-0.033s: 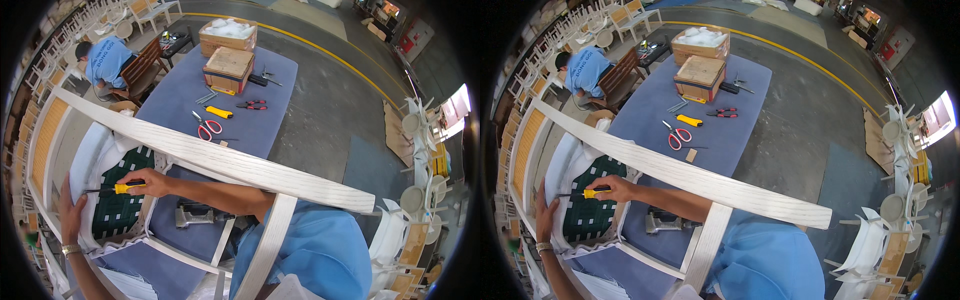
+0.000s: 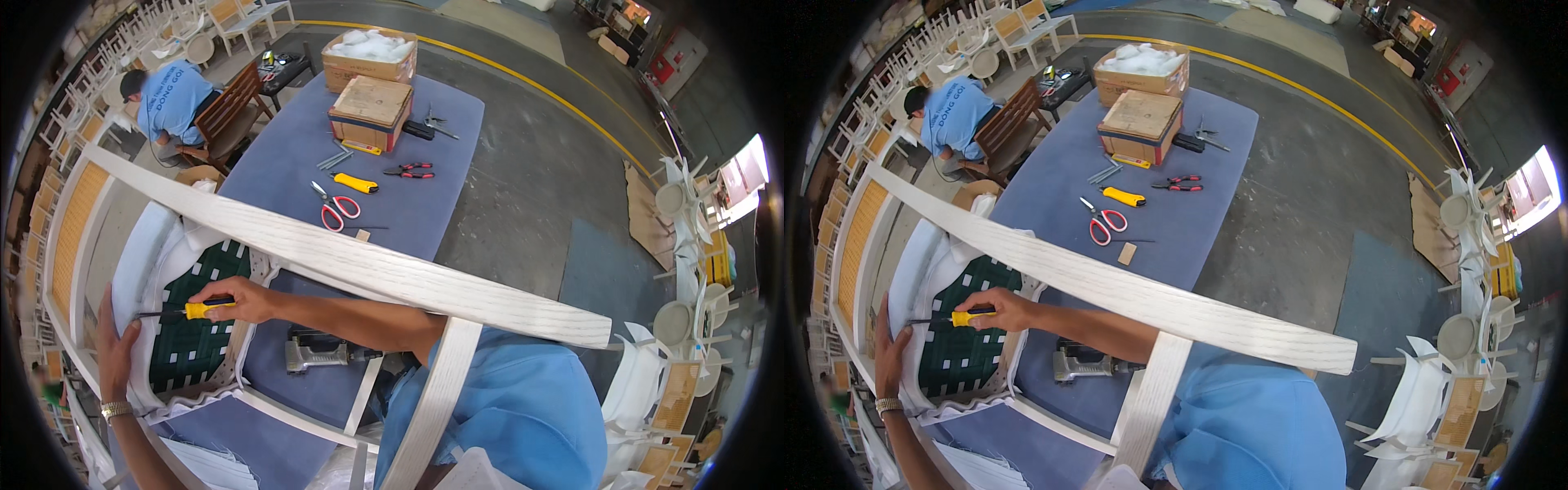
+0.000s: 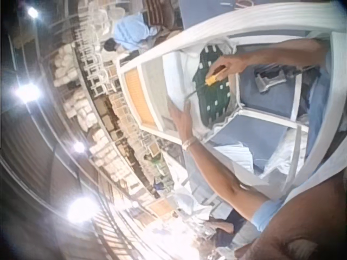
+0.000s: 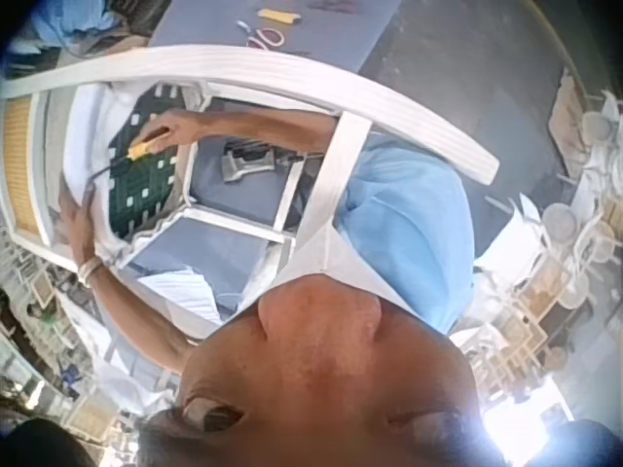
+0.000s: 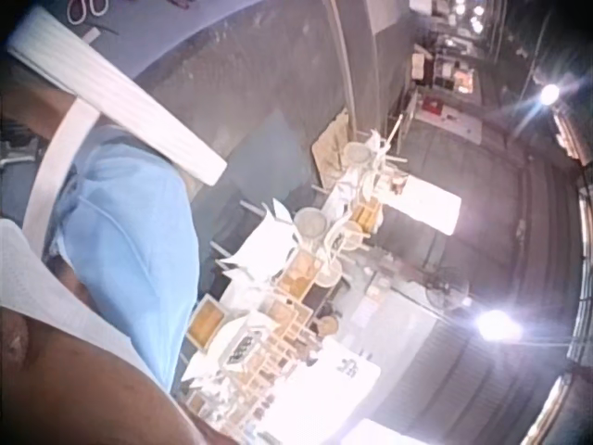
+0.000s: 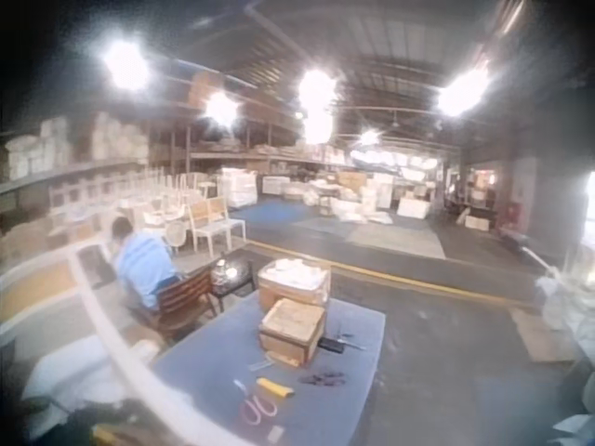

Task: The person staples white fabric onto the underside of a white wooden chair frame using a pneumatic staple gun. They repeatedly pull the fabric taut, staple it, and trim excess material with a utility knife while working in a factory setting.

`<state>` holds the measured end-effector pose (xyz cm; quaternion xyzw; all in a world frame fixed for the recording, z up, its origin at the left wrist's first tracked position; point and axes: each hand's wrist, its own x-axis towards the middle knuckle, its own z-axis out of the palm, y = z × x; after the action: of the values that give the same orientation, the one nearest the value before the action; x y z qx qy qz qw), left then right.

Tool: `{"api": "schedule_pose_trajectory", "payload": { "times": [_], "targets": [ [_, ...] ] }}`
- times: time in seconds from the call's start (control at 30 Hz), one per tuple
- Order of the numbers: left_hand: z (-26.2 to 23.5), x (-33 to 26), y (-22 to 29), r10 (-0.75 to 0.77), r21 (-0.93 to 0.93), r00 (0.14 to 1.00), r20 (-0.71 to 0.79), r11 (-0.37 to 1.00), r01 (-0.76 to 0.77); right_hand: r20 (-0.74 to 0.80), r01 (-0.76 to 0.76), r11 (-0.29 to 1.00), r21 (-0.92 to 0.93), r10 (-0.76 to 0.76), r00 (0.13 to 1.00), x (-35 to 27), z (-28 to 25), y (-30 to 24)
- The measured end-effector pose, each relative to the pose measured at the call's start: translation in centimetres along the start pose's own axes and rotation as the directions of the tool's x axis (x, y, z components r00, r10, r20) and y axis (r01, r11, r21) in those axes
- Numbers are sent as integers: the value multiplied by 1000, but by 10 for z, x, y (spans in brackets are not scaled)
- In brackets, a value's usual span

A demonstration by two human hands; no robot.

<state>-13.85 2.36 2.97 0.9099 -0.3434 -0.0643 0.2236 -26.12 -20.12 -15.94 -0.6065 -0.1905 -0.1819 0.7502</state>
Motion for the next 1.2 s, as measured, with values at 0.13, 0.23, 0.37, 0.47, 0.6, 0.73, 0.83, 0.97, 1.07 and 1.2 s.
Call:
{"api": "schedule_pose_trajectory", "payload": {
  "times": [0.13, 0.23, 0.37, 0.47, 0.6, 0.73, 0.83, 0.97, 1.07, 1.2],
  "targets": [
    [3, 4, -5, -16, -136, 1000, 22, 991, 19, -60, 10, 999, -39, -13, 998, -4, 2, 8],
    [4, 8, 0, -15, -65, 1000, 12, 998, 15, -100, 176, 978, -114, -187, 977, 1, -1, 11],
    [0, -2, -7, -3, -12, 1000, 22, 1000, 3, 169, -431, 830, 355, 396, 903, -2, -1, 8],
    [-5, 2, -17, 31, 128, 999, 33, 991, -35, 287, -479, 658, 581, 385, 877, 0, -6, 40],
    [-7, 6, -6, -17, 147, 999, 46, 989, 10, 217, -520, 768, 374, 472, 854, -3, 3, 25],
    [-16, 1, 14, -13, 79, 997, 70, 997, 7, -52, -209, 970, 126, 217, 975, -2, 8, 42],
    [-18, -4, 14, -31, 26, 996, 85, 999, 29, 85, -310, 904, 293, 298, 951, 2, 3, 47],
    [-15, -2, 6, -5, 30, 997, 82, 1000, 3, -38, -273, 939, 211, 287, 957, 4, -1, 39],
    [-11, 3, 8, 3, 64, 997, 73, 998, -8, -297, 9, 986, -166, -59, 953, 3, 14, 40],
    [-6, 1, 2, 26, 127, 999, 47, 991, -31, -171, -283, 959, -24, 274, 946, 12, 6, 34]
  ]
}}
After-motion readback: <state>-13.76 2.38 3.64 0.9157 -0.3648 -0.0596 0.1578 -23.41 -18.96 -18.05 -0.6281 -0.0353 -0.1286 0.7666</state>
